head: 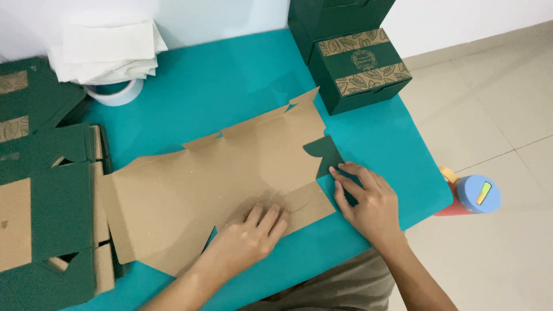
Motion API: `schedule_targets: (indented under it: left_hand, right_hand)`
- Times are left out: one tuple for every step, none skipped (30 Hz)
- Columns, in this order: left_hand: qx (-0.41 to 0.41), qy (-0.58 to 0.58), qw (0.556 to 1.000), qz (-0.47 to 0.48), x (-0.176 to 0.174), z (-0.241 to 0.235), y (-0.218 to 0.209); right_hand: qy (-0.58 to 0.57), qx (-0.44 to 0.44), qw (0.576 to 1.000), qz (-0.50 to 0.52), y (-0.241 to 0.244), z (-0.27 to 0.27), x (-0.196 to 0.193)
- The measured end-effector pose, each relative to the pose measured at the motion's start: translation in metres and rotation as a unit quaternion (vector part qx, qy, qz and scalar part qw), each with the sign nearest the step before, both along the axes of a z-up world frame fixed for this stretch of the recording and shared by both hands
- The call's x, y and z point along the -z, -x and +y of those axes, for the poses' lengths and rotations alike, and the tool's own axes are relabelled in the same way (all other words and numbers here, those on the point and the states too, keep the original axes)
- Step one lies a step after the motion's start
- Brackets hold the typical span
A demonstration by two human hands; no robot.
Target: The person assembles a flat-packed cardboard box by hand on a teal table. They fold the side flaps and tuck the tabs into slots to form the box structure, then place a decorative lid on top.
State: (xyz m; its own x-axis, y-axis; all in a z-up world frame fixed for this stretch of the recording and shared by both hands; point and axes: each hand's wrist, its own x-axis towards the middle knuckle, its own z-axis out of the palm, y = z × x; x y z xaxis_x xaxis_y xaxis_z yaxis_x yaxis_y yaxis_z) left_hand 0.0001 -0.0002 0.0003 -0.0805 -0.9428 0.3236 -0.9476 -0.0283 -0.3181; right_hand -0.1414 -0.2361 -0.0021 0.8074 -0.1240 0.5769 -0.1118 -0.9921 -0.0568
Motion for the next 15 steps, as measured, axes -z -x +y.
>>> schedule_targets:
  left_hand:
    - [0.001, 0.002, 1.000, -0.003, -0.002, -0.001, -0.001]
    - [-0.003, -0.009, 1.000, -0.002, -0.002, 0.000, 0.000]
    - [-0.007, -0.019, 1.000, -0.001, -0.002, 0.001, 0.000]
    - [-0.009, -0.019, 1.000, 0.000, -0.003, 0.001, 0.001]
    - [-0.008, -0.024, 1.000, 0.002, -0.003, 0.001, 0.001]
    - [-0.006, -0.029, 1.000, 0.003, -0.004, 0.000, 0.000]
    - [-0.006, -0.029, 1.000, 0.004, -0.004, 0.001, 0.001]
    - [-0.013, -0.027, 1.000, 0.009, -0.004, 0.001, 0.002]
    - [-0.020, -0.025, 0.999, 0.015, -0.004, 0.001, 0.002]
    - [-0.021, -0.025, 0.999, 0.015, -0.005, 0.000, 0.001]
    - [-0.033, 0.016, 0.995, 0.096, -0.006, -0.001, 0.000]
    - [-0.048, 0.057, 0.982, 0.175, -0.007, -0.001, -0.002]
    - [-0.051, 0.058, 0.982, 0.173, -0.010, -0.002, -0.008]
    - [-0.077, 0.076, 0.964, 0.244, -0.013, -0.003, -0.013]
    - [-0.102, 0.094, 0.940, 0.312, -0.015, -0.004, -0.019]
  right_hand:
    - [0.002, 0.001, 1.000, -0.003, 0.000, 0.001, -0.003]
    - [0.000, 0.015, 1.000, -0.010, 0.000, 0.002, -0.006]
    - [-0.001, 0.030, 0.999, -0.017, 0.000, 0.003, -0.007]
    - [-0.001, 0.028, 0.999, -0.015, 0.000, 0.003, -0.006]
    - [0.012, 0.043, 0.999, -0.009, 0.001, 0.003, -0.004]
    - [0.024, 0.060, 0.998, -0.005, 0.001, 0.003, -0.002]
    - [0.023, 0.060, 0.998, -0.004, 0.001, 0.004, -0.002]
    - [0.021, 0.065, 0.998, -0.010, 0.001, 0.004, -0.003]
    - [0.018, 0.069, 0.997, -0.017, 0.001, 0.004, -0.004]
    - [0.018, 0.069, 0.997, -0.017, 0.001, 0.003, -0.004]
    - [0.025, 0.066, 0.997, -0.016, 0.001, 0.003, -0.004]
    - [0.032, 0.060, 0.998, -0.016, -0.001, 0.003, -0.004]
    - [0.032, 0.058, 0.998, -0.017, 0.000, 0.004, -0.005]
    - [0.029, 0.056, 0.998, -0.008, 0.001, 0.005, -0.006]
    - [0.025, 0.055, 0.998, 0.001, 0.001, 0.005, -0.006]
